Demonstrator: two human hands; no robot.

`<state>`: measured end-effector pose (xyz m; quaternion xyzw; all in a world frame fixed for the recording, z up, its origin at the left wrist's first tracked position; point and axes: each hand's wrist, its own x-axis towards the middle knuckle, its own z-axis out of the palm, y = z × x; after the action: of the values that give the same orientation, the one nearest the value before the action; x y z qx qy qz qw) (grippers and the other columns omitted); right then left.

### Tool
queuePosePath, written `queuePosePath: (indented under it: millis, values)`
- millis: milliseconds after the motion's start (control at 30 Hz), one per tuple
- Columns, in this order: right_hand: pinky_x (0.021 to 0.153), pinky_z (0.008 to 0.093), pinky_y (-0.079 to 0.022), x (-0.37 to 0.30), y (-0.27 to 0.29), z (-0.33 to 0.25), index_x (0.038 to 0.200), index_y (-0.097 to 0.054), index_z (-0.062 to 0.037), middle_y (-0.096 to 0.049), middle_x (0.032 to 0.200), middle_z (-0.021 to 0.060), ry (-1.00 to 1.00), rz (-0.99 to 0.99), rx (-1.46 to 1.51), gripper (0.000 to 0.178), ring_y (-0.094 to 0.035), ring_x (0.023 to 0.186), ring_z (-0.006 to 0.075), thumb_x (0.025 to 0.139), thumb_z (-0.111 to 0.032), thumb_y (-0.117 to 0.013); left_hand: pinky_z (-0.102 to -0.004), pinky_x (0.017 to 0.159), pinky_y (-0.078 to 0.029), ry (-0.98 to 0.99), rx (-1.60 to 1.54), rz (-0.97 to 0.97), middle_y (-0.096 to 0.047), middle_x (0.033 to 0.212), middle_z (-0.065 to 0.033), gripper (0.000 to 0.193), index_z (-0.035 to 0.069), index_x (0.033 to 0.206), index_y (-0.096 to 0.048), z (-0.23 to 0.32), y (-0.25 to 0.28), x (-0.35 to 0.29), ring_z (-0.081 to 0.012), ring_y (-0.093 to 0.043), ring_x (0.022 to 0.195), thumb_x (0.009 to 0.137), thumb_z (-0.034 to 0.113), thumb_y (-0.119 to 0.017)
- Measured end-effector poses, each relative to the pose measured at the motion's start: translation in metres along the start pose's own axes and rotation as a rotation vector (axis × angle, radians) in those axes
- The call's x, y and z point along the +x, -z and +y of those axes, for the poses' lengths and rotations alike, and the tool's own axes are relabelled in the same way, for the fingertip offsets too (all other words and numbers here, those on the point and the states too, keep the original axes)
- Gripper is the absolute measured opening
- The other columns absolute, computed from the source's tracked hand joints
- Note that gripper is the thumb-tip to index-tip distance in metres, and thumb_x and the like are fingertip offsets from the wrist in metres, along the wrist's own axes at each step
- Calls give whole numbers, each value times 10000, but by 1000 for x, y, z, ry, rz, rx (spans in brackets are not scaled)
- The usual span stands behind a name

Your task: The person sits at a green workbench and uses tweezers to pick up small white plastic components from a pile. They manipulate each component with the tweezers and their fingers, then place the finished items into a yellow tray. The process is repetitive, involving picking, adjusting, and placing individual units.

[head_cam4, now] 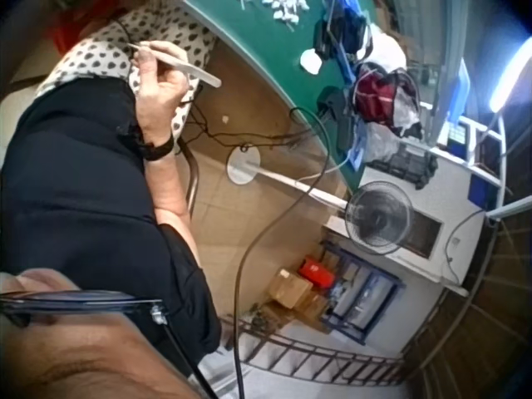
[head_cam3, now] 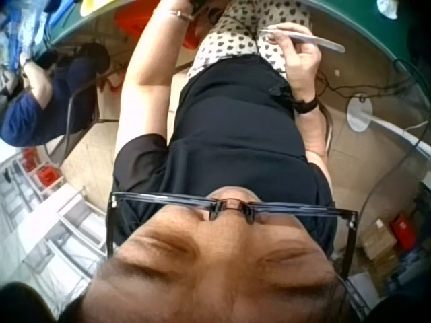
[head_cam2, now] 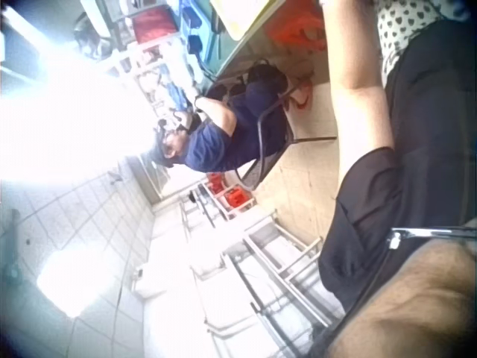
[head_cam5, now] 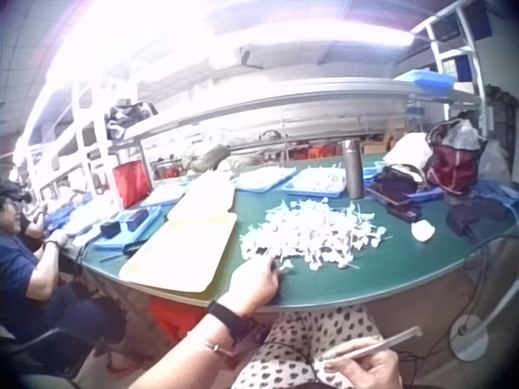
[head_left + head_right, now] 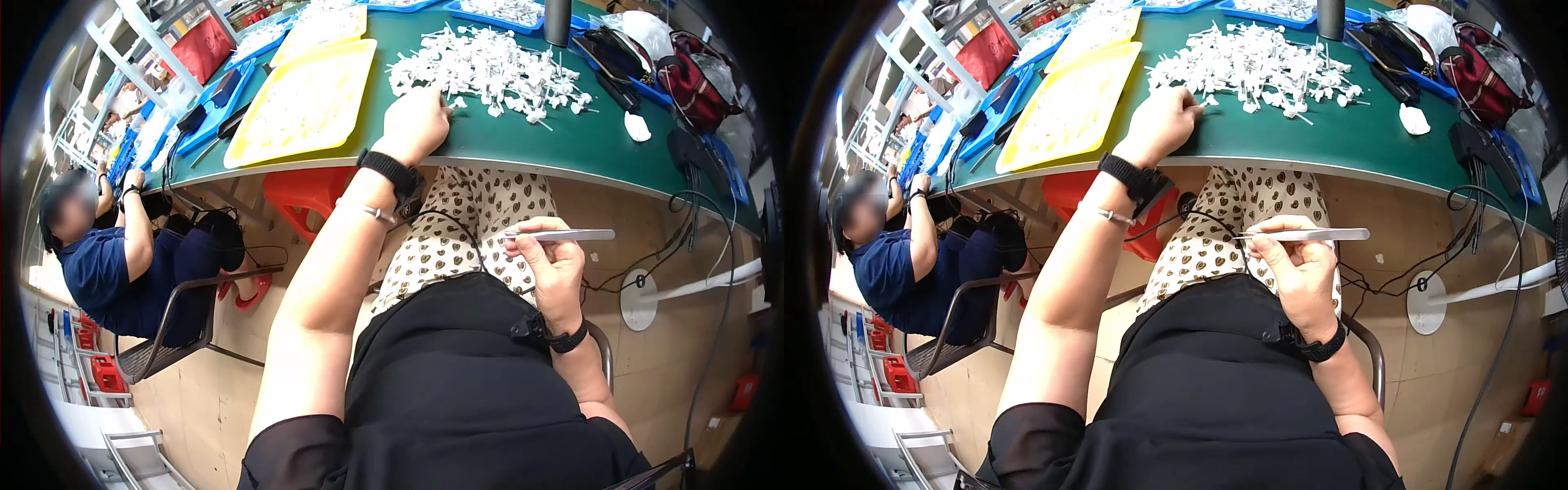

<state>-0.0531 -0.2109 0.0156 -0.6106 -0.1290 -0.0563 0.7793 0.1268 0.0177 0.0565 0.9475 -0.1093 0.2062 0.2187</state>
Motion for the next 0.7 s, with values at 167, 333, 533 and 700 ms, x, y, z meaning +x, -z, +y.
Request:
queuePosePath:
  millis: [167,333,533,700]
  values:
    - [837,292,-607,6,9,-1,1127,-645,25,-731,995,102,43,70,99,159,-720,888,144,1014,-80,-682,-180,619,-417,233,-984,-216,-651,849,25,171,35,1126,-643,40,23,-74,-11,-493,683,1092,178,-555]
    - [848,301,-600,9,9,-4,1127,-641,11,-730,1007,98,31,76,139,179,-713,900,149,1018,-123,-687,-187,665,-428,338,-1193,-325,-613,872,52,211,75,1170,-712,59,12,-153,-22,-508,739,1084,223,-589]
    - [894,296,-593,2,-2,0,1178,-644,26,-727,1083,115,16,-30,135,183,-714,989,159,998,8,-667,-243,668,-494,203,-999,-251,-690,857,3,241,75,1211,-725,61,-9,-183,-72,-581,726,1080,221,-585]
    - [862,275,-571,-2,-6,-2,1175,-664,33,-743,1072,103,17,-58,32,198,-712,964,151,985,-10,-700,-296,656,-538,33,-756,-159,-730,868,-65,205,61,1172,-717,62,-13,-191,-157,-651,684,1062,184,-594]
